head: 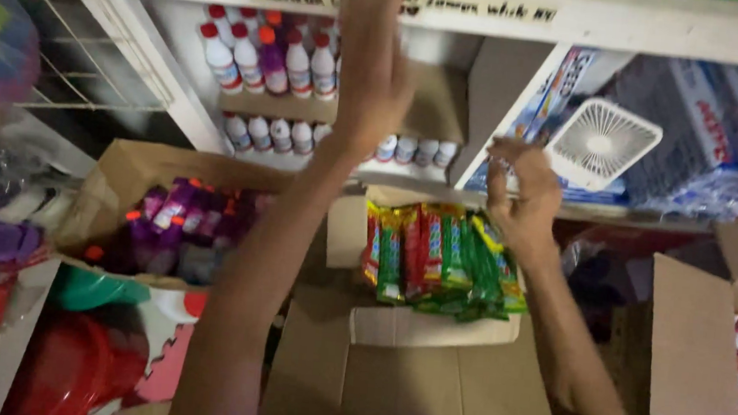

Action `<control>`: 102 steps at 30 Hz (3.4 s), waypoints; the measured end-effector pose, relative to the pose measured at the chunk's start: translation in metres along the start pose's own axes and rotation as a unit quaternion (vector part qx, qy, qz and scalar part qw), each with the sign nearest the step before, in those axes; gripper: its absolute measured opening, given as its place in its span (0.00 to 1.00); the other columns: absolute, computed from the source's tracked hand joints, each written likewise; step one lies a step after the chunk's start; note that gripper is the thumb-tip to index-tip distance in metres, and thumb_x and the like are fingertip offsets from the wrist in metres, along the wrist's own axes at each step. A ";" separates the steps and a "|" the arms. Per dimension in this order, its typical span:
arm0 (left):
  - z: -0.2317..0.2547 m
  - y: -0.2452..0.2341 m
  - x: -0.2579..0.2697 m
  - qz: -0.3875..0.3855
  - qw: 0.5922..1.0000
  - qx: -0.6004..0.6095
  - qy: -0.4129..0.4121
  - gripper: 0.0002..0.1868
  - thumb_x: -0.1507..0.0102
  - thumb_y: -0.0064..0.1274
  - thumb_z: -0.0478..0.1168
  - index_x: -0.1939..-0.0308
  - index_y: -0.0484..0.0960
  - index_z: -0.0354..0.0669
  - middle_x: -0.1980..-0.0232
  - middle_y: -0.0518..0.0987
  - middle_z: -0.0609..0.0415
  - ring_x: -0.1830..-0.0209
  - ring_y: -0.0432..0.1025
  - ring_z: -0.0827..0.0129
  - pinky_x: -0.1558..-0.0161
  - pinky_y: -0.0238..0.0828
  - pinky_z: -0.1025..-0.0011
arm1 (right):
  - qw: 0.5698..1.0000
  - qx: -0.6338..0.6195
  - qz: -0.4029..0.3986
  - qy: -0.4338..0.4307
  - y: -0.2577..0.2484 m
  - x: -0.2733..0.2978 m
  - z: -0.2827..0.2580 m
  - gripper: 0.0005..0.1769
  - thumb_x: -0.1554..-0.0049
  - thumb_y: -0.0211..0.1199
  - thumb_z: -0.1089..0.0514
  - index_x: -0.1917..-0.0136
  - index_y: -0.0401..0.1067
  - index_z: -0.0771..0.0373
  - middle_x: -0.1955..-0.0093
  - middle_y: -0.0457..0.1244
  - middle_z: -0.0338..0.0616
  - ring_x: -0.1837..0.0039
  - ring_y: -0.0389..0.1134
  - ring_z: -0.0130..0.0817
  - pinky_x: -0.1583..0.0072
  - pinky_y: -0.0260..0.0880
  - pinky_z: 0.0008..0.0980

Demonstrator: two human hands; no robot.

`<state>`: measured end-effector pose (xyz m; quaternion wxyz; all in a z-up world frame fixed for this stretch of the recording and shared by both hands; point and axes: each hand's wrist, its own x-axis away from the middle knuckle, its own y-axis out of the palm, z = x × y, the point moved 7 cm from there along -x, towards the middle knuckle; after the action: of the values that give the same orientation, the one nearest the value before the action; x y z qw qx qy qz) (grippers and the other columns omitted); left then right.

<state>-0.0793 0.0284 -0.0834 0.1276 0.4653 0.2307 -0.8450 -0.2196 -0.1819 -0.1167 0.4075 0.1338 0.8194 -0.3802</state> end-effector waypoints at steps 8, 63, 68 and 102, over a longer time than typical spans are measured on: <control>-0.010 -0.010 0.284 -0.176 0.977 0.055 -0.104 0.30 0.34 0.43 0.26 0.26 0.65 0.41 0.25 0.67 0.40 0.20 0.57 0.42 0.22 0.55 0.50 | 0.981 0.008 -0.134 0.137 0.067 0.169 0.059 0.10 0.40 0.61 0.58 0.46 0.74 0.63 0.42 0.69 0.55 0.37 0.68 0.54 0.35 0.68 0.47; -0.037 -0.008 0.392 -0.240 0.932 0.001 -0.273 0.32 0.47 0.61 0.26 0.39 0.78 0.47 0.39 0.72 0.40 0.41 0.71 0.47 0.42 0.71 0.55 | 0.924 0.219 -0.299 0.097 0.148 0.258 0.000 0.30 0.54 0.72 0.40 0.39 0.75 0.47 0.25 0.52 0.54 0.19 0.39 0.65 0.31 0.33 0.88; -0.035 -0.012 0.382 -0.210 0.945 -0.007 -0.251 0.23 0.42 0.56 0.24 0.45 0.81 0.48 0.46 0.79 0.46 0.45 0.76 0.51 0.45 0.75 0.57 | 0.940 0.246 -0.223 0.081 0.149 0.265 0.006 0.14 0.43 0.70 0.43 0.46 0.78 0.48 0.26 0.55 0.45 0.16 0.41 0.60 0.29 0.36 0.86; 0.084 -0.107 0.373 -0.243 0.864 0.341 -0.281 0.12 0.31 0.49 0.33 0.43 0.77 0.42 0.40 0.75 0.46 0.43 0.75 0.63 0.43 0.76 0.67 | 0.561 -0.644 -0.045 0.519 0.131 0.201 -0.006 0.24 0.42 0.66 0.69 0.34 0.68 0.68 0.42 0.69 0.54 0.44 0.74 0.41 0.41 0.78 0.42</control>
<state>-0.3863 0.0777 -0.3309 -0.1889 0.1523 -0.0112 -0.9701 -0.2805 -0.1074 -0.3361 -0.1271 -0.0268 0.9217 0.3656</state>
